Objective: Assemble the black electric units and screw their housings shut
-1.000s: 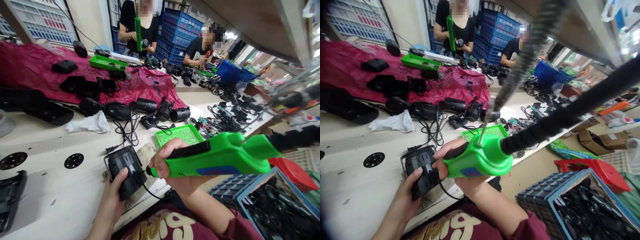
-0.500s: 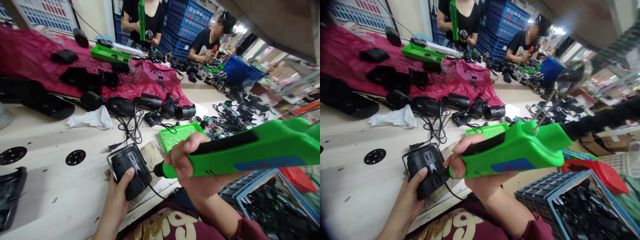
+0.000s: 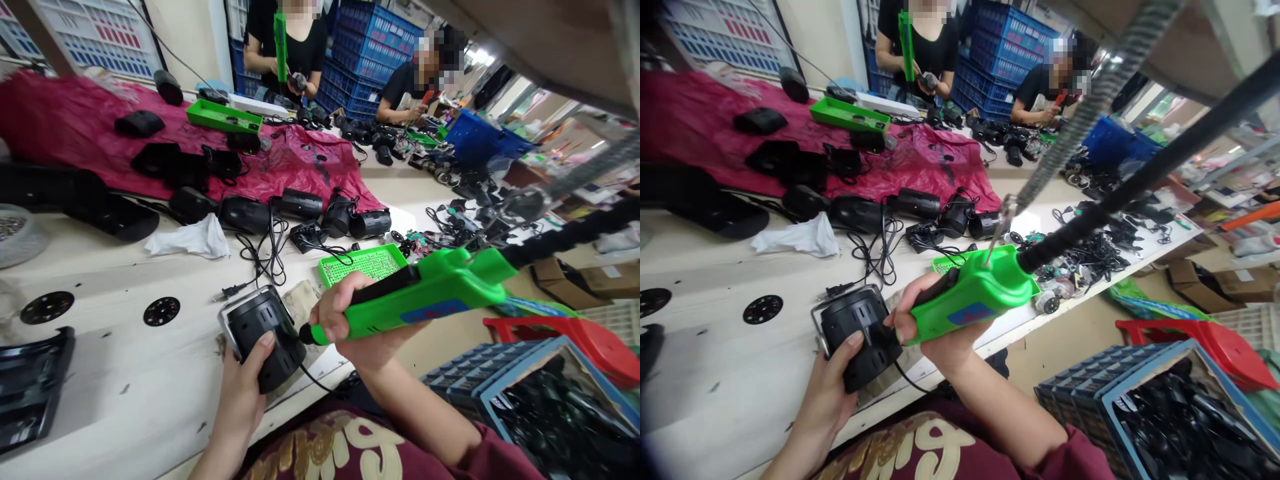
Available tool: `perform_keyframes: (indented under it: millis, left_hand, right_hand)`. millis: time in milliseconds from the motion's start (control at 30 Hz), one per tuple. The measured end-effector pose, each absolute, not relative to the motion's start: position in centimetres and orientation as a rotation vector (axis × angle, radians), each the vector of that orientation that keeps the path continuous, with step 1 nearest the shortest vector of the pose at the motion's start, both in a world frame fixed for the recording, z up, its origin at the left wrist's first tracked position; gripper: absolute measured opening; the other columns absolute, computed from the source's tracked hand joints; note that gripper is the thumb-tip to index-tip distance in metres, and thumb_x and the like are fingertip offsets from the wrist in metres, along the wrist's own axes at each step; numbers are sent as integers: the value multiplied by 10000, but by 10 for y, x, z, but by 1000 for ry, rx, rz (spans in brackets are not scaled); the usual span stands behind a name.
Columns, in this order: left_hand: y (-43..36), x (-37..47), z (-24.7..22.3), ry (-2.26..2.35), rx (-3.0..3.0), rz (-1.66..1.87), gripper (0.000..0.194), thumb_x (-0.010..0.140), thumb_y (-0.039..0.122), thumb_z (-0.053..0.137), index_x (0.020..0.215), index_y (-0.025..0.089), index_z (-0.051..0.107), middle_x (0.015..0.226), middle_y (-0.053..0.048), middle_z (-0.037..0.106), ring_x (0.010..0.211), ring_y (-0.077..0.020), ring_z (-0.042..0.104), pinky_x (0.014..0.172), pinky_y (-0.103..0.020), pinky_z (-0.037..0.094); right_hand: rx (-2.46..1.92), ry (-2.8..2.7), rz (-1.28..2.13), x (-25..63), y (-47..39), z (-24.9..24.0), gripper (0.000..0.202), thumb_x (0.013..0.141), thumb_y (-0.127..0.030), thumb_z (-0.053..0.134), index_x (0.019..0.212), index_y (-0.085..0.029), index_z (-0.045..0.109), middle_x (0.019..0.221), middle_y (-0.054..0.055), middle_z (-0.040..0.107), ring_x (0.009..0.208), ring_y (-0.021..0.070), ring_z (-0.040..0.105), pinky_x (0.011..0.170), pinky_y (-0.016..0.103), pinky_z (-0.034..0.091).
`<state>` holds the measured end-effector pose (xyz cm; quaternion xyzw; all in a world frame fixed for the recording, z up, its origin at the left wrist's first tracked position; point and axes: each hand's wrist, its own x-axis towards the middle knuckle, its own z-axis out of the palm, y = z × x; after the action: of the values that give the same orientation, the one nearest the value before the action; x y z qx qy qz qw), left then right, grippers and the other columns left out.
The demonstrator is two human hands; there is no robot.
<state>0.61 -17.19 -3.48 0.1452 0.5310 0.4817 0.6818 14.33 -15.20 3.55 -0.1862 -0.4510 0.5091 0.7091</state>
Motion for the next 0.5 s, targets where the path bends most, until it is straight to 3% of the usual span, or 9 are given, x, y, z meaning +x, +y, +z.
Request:
perform_keyframes:
  millis: [167,300,400,500]
  left_hand:
    - [-173,4,-36,1196,333,1075,668,624,395,820,1220,200,589,979,-57,727,902,-257,695,801,-409,574]
    - [-173,-4,-40,1161,329,1054,733,527,387,879,1183,211,602,928,-22,737,900,-249,693,797,-393,582]
    - [-173,-10,-44,1116,324,1024,732,499,390,899,1151,211,619,918,-23,745,922,-285,695,817,-435,585]
    - [-172,-12,-47,1100,318,1012,681,505,416,896,1110,220,654,948,-37,753,969,-317,689,831,-441,589]
  right_hand:
    - [-468,-962,1010,151,-153,50,789,771,-874,334,895,-199,721,421,-55,456,352,104,418,504,274,514]
    - [-675,-933,890,160,-139,55,856,791,-876,241,869,-174,723,468,-17,510,414,122,479,546,301,514]
    - [-827,-1018,858,171,-134,47,795,826,-839,282,963,-182,708,639,29,600,607,169,586,632,338,521]
    - [-976,-1085,705,188,-146,39,522,916,-666,427,1087,-233,663,929,53,638,863,183,606,730,328,515]
